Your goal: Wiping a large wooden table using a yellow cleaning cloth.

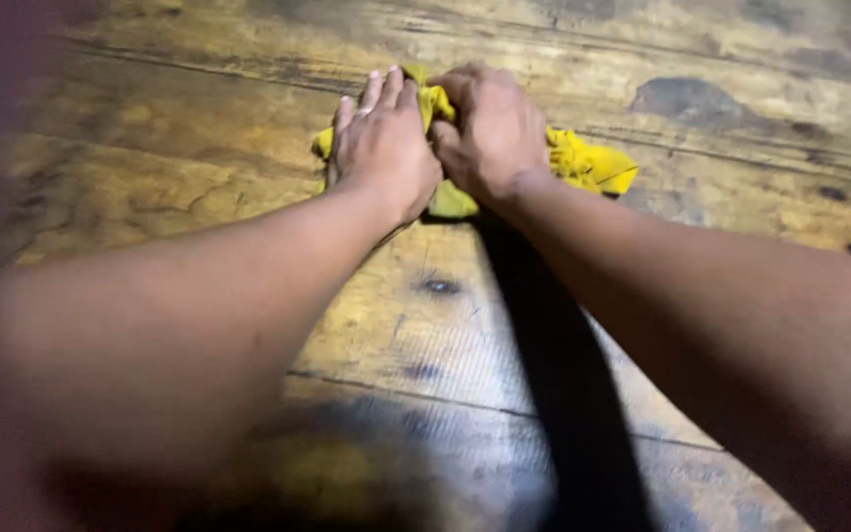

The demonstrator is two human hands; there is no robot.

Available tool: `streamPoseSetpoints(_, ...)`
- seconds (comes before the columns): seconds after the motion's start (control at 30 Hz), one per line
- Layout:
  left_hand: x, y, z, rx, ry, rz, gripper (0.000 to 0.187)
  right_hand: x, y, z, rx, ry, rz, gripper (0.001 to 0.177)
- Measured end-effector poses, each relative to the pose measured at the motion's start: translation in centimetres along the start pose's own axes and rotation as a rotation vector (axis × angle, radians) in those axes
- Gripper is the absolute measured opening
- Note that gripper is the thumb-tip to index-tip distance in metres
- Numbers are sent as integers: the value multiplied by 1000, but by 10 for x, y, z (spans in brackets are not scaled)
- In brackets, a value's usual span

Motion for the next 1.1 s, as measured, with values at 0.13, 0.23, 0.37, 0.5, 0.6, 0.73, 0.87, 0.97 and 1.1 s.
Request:
streamPoseSetpoints(0.13, 5, 8, 6, -23, -4, -12, 72, -3, 3, 5, -67, -55, -10, 39)
streamPoseSetpoints(0.23, 7, 3, 28, -61, 89, -133, 71, 14, -2, 29, -14, -34, 79, 33)
streamPoseSetpoints(0.37, 4, -6, 100, 56, 147, -147, 81, 56, -32, 88, 20, -67, 94, 41)
streamPoseSetpoints(0.5, 19, -24, 189, 32, 205, -80, 70, 122, -57, 155, 101, -41, 69, 52)
streamPoseSetpoints(0.6, 27, -27, 256, 24, 254, -2, 68, 177, -83, 207, 50, -86, 51, 56)
streamPoseSetpoints(0.73, 30, -51, 327, 7, 286, -20, 69, 231, -102, 253, 112, -37, 27, 59)
streamPoseSetpoints(0.87, 39, -65, 372, 58, 251, 34, 68, 266, -103, 276, 136, -25, 35, 58)
streamPoseSetpoints(0.97, 43, -71, 378, 65, 247, 65, 69, 275, -102, 276, 122, -40, 37, 53)
streamPoseSetpoints(1.1, 46, -81, 382, 86, 218, 75, 69, 281, -96, 273, 150, -12, 11, 53)
Point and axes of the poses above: each hand's wrist, its own z-axis away from the middle knuckle, its own y-axis out of the palm, x = y × z, the point moved 7 cm from there along -z, towards the middle knuckle, and after that the axes turned 5 degrees about z, right-handed, at the moved point
